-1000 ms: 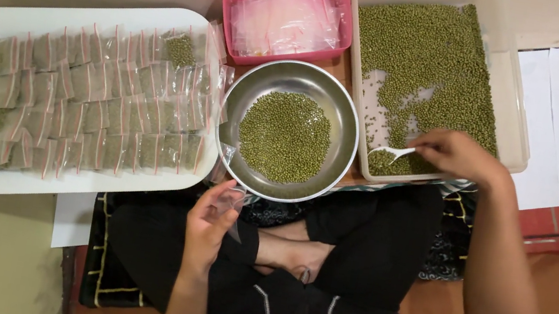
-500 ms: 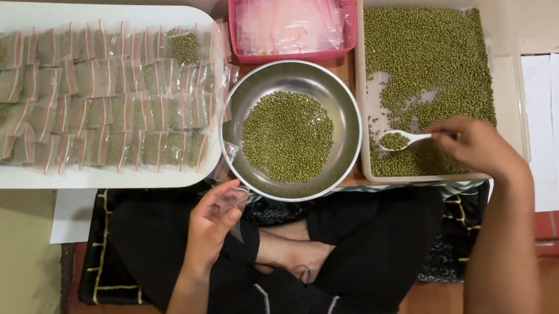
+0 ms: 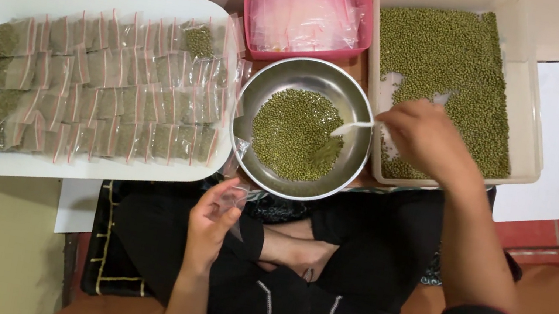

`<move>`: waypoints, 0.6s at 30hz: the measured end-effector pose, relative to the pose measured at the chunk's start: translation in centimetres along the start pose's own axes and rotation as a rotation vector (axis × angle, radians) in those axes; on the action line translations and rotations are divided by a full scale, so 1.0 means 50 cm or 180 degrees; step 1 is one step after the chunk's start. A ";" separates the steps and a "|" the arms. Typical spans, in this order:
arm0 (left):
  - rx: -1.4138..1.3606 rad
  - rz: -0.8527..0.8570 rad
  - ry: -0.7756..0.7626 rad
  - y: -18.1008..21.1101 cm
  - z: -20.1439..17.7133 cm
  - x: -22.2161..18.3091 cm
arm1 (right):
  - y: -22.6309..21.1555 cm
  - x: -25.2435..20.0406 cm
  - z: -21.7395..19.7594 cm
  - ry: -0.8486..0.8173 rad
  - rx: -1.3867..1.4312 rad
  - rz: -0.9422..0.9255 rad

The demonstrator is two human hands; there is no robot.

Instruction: A person manually scoops green beans into small plastic bags using a spoon and organizes them on a tray.

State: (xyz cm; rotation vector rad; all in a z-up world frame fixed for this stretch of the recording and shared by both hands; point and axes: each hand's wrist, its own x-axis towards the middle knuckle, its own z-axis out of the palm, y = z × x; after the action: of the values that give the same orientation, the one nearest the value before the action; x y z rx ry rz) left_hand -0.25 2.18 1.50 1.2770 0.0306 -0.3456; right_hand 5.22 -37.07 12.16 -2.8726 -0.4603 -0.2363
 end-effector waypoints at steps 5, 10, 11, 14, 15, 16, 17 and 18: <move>-0.0040 0.0050 -0.0012 0.000 -0.002 0.000 | 0.118 -0.053 -0.026 -0.0006 -0.0445 0.0635; -0.0143 0.0098 -0.0044 -0.011 -0.010 0.005 | 0.182 -0.131 -0.088 -0.1306 -0.0709 0.2670; -0.0112 0.0112 -0.0032 -0.011 -0.008 0.007 | 0.187 -0.143 -0.097 -0.1435 -0.0667 0.2920; -0.0082 0.0128 -0.0056 -0.016 -0.007 0.006 | 0.223 -0.193 -0.064 -0.1570 -0.0495 0.3051; -0.0095 0.0149 -0.0102 -0.019 -0.006 0.007 | 0.240 -0.210 -0.045 -0.1558 -0.0381 0.2930; -0.0094 0.0152 -0.0103 -0.015 -0.002 0.007 | 0.233 -0.207 -0.026 -0.1554 -0.0380 0.2930; -0.0078 0.0152 -0.0107 -0.011 0.003 0.007 | 0.224 -0.203 -0.008 -0.1681 -0.0103 0.2783; -0.0062 0.0157 -0.0100 -0.006 0.006 0.007 | 0.217 -0.197 0.011 -0.1803 0.0173 0.2615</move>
State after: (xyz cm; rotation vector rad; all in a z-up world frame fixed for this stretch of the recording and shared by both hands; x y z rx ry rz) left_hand -0.08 1.74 1.22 1.2509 -0.0241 -0.3220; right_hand -0.42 -49.80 7.64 -2.7566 0.6324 0.7127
